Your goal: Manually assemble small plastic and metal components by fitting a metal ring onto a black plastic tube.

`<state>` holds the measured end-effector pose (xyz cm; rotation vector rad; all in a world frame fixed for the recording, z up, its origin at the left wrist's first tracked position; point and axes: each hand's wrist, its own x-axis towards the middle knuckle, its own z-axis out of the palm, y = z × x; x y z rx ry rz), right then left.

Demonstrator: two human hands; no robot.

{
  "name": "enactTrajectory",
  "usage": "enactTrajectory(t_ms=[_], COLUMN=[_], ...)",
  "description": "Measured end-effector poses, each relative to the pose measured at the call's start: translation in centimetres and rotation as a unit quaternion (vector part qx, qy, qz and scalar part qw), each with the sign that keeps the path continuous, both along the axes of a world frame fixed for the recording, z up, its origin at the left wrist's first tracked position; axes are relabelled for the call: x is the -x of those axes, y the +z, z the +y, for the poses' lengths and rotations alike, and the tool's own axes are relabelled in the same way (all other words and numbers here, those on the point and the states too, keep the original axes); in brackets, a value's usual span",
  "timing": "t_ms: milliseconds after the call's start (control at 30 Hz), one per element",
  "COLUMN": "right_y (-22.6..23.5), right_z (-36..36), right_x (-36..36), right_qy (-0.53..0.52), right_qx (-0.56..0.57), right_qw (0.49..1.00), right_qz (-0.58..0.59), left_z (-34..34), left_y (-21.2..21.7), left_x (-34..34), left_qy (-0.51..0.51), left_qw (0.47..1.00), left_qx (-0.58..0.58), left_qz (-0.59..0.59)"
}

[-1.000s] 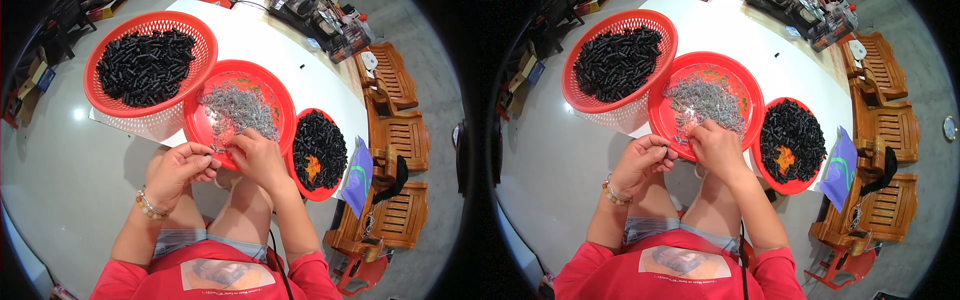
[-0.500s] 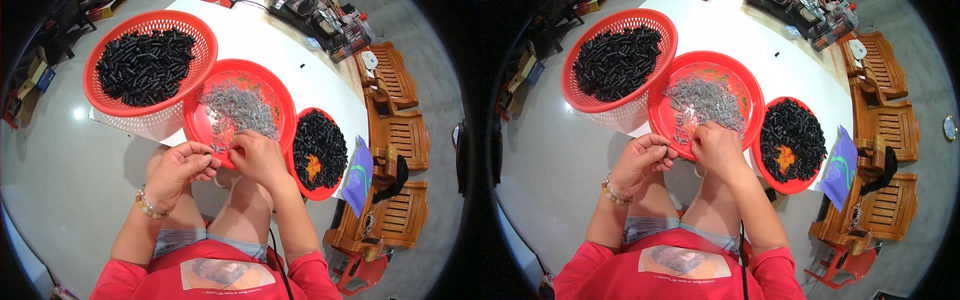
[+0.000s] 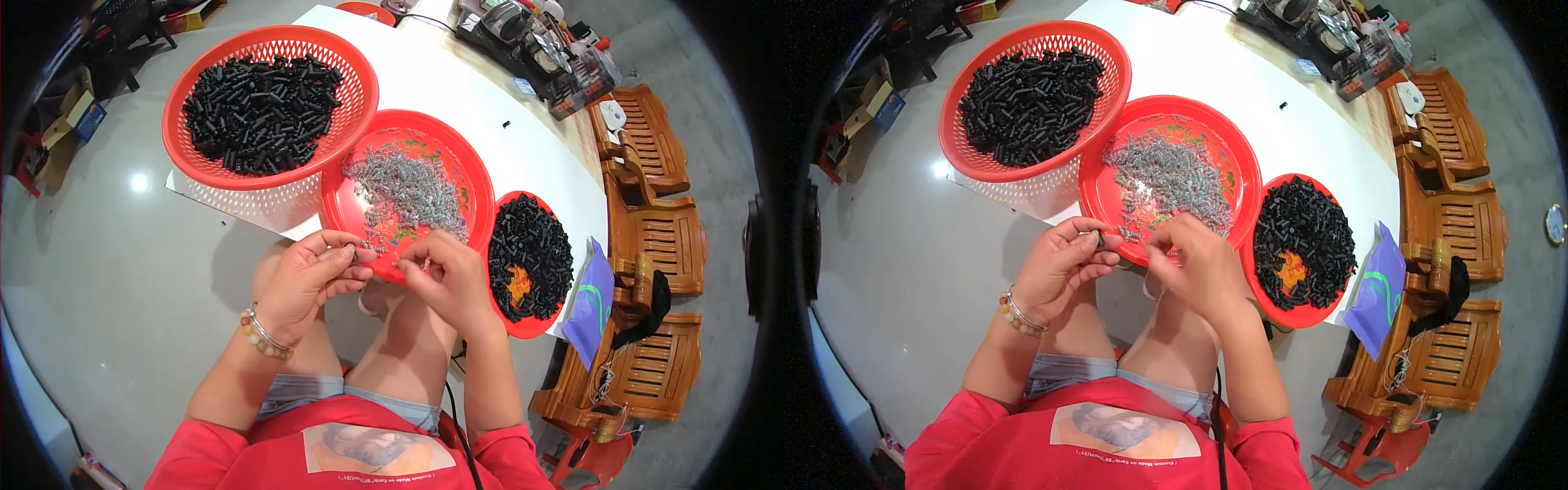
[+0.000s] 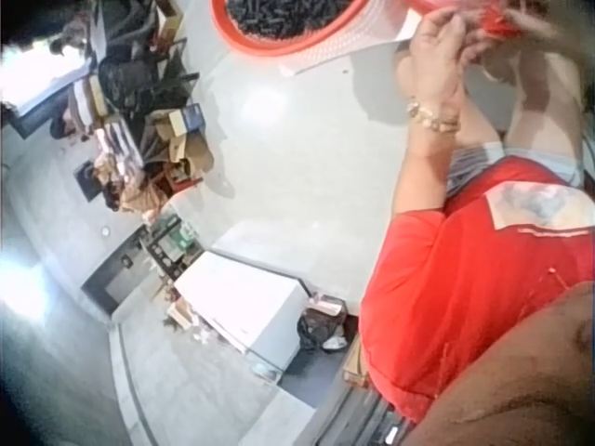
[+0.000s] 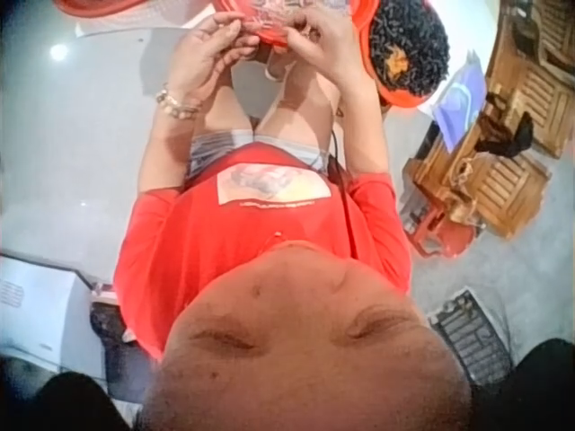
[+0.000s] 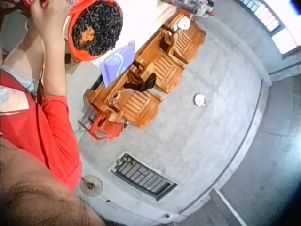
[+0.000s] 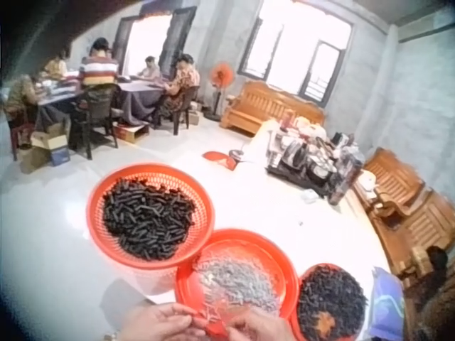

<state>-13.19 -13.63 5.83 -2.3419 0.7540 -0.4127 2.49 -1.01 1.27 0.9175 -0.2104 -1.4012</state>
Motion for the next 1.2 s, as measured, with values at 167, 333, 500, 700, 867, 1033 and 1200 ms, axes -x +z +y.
enactTrajectory(t_ms=[167, 333, 500, 700, 867, 1033, 1200], right_y=[1.3, 1.1, 2.6, 3.2, 3.3, 3.2, 3.0], right_z=[2.6, 3.5, 4.1, 4.2, 4.4, 3.9, 3.7], right_x=[-0.3, 0.0, 0.9, 2.1, 2.7, 3.6, 4.0], right_qy=[0.049, 0.036, 0.021, 0.043, 0.057, 0.095, 0.094], right_qx=[0.017, 0.084, 0.065, 0.054, 0.036, 0.038, 0.003], right_qw=[0.995, 0.991, 0.993, 0.992, 0.991, 0.989, 0.99], right_qz=[-0.083, -0.102, -0.095, -0.102, -0.119, -0.105, -0.104], left_z=[0.1, 0.4, 1.1, 1.7, 1.8, 1.6, 1.4], left_y=[0.5, 1.7, 1.9, 2.6, 2.0, 2.2, 2.7], left_x=[1.0, 1.9, 2.3, 2.8, 2.9, 2.9, 3.4], left_qy=[0.025, 0.01, -0.011, -0.078, -0.085, -0.131, -0.156], left_qw=[0.997, 0.996, 0.999, 0.991, 0.981, 0.975, 0.974], left_qx=[0.013, 0.03, 0.03, 0.082, 0.135, 0.131, 0.066], left_qz=[0.071, 0.083, 0.019, -0.076, -0.11, -0.123, -0.147])
